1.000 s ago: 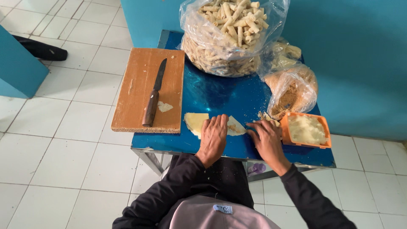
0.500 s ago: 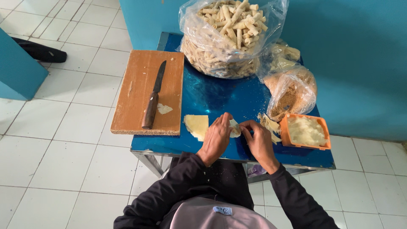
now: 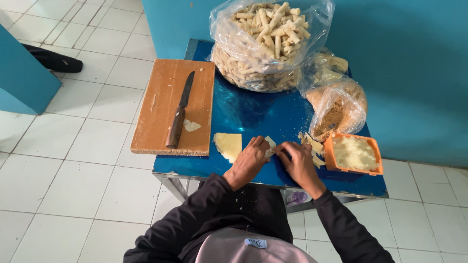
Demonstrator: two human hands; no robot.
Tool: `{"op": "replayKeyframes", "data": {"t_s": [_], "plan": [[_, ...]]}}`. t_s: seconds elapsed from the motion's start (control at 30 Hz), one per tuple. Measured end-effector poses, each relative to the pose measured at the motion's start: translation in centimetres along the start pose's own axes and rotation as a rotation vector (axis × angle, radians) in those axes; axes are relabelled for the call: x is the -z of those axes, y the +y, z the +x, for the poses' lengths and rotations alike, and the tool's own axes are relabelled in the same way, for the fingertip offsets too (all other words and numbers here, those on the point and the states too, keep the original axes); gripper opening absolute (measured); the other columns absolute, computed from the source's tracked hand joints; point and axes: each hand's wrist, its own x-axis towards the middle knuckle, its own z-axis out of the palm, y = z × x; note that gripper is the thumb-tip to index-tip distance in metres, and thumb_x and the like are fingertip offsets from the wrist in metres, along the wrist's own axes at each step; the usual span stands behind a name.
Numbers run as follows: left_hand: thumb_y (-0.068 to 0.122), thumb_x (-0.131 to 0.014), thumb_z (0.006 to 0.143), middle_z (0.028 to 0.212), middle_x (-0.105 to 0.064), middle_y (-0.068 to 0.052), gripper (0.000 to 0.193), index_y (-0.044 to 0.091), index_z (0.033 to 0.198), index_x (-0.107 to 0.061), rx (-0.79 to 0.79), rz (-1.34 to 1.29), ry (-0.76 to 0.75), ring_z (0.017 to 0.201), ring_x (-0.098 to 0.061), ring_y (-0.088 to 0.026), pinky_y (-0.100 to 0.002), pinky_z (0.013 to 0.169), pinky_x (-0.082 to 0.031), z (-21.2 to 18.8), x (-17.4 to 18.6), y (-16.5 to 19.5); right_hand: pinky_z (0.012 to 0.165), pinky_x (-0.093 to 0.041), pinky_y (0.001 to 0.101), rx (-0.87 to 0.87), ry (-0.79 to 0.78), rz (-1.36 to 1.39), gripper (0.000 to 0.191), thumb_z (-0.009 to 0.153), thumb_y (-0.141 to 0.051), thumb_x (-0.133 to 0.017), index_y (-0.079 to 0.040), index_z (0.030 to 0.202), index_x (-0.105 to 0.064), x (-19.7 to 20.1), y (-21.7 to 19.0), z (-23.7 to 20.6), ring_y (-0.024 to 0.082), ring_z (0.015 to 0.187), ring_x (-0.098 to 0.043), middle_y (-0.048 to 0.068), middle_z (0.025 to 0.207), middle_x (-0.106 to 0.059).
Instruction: The person sits at a small table and wraps pieces of white dough with thin flat wrappers, pressing them closed by hand. They dip the wrapped pieces into a bag of brown powder and place the finished pieces into an orange container, repeating the process.
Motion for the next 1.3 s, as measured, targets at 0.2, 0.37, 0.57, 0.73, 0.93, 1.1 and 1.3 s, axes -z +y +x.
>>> {"op": "replayKeyframes", "data": {"t_s": [0.2,0.37,0.57,0.73,0.93,1.1,1.3], "plan": [[-0.011,-0.060,0.076,0.104,-0.057,-0.018,0.023,0.000,0.096,-0.061,0.051,0.174,0.066,0.102,-0.055,-0.038,-0.045,0.088,-0.049,1.6,-1.0,-0.3,0.059,-0.052,0.0351,-0.279,0.029,0.143,0.007,0.094,-0.015,-0.071,-0.008,0.095,-0.070,-1.4,0.6,1.5,0.018,0.063,-0.069,0.004,0.080,-0.072],[-0.013,-0.056,0.071,0.103,-0.056,-0.020,0.031,-0.005,0.101,-0.059,0.037,0.123,0.076,0.101,-0.054,-0.042,-0.050,0.084,-0.047,2.5,-0.3,0.1,0.074,-0.043,0.0411,-0.054,0.134,-0.086,0.002,0.094,-0.011,-0.070,-0.010,0.095,-0.072,-1.9,0.1,0.9,0.023,0.083,-0.060,0.004,0.088,-0.067],[-0.017,-0.054,0.077,0.106,-0.055,-0.021,0.018,-0.004,0.089,-0.055,0.084,0.053,-0.022,0.106,-0.056,-0.041,-0.048,0.088,-0.048,1.7,0.6,1.0,0.084,-0.039,0.0429,0.112,0.117,-0.173,0.011,0.093,-0.017,-0.070,-0.010,0.102,-0.072,-1.2,-0.6,-0.3,0.025,0.094,-0.058,0.004,0.098,-0.065],[-0.020,-0.049,0.072,0.110,-0.053,-0.025,0.018,-0.007,0.085,-0.052,-0.057,0.095,-0.003,0.108,-0.054,-0.044,-0.047,0.097,-0.046,1.7,0.5,0.1,0.089,-0.041,0.0420,0.163,0.088,-0.125,0.011,0.096,-0.019,-0.069,-0.010,0.101,-0.072,-0.7,-0.5,0.0,0.023,0.098,-0.062,0.002,0.098,-0.069],[-0.017,-0.052,0.076,0.112,-0.054,-0.024,0.013,-0.006,0.084,-0.052,0.065,0.044,-0.008,0.104,-0.057,-0.044,-0.049,0.087,-0.049,2.6,0.8,0.2,0.085,-0.041,0.0410,0.206,0.084,-0.102,0.012,0.093,-0.021,-0.072,-0.010,0.098,-0.073,-0.9,0.3,0.7,0.022,0.095,-0.063,0.003,0.096,-0.071],[-0.015,-0.053,0.082,0.109,-0.051,-0.024,0.014,-0.006,0.093,-0.052,0.079,0.028,-0.039,0.098,-0.057,-0.046,-0.051,0.081,-0.047,2.1,1.2,0.8,0.078,-0.042,0.0388,0.087,-0.008,-0.064,0.010,0.094,-0.022,-0.073,-0.013,0.095,-0.074,-1.1,1.6,1.5,0.021,0.089,-0.063,0.001,0.091,-0.071],[-0.018,-0.052,0.073,0.106,-0.050,-0.023,0.016,-0.006,0.083,-0.051,-0.055,0.117,0.003,0.100,-0.055,-0.044,-0.048,0.093,-0.048,2.2,0.6,-0.4,0.079,-0.040,0.0401,0.131,0.047,-0.068,0.013,0.094,-0.022,-0.072,-0.012,0.101,-0.075,-1.2,1.3,1.2,0.022,0.089,-0.062,0.002,0.091,-0.069]]}}
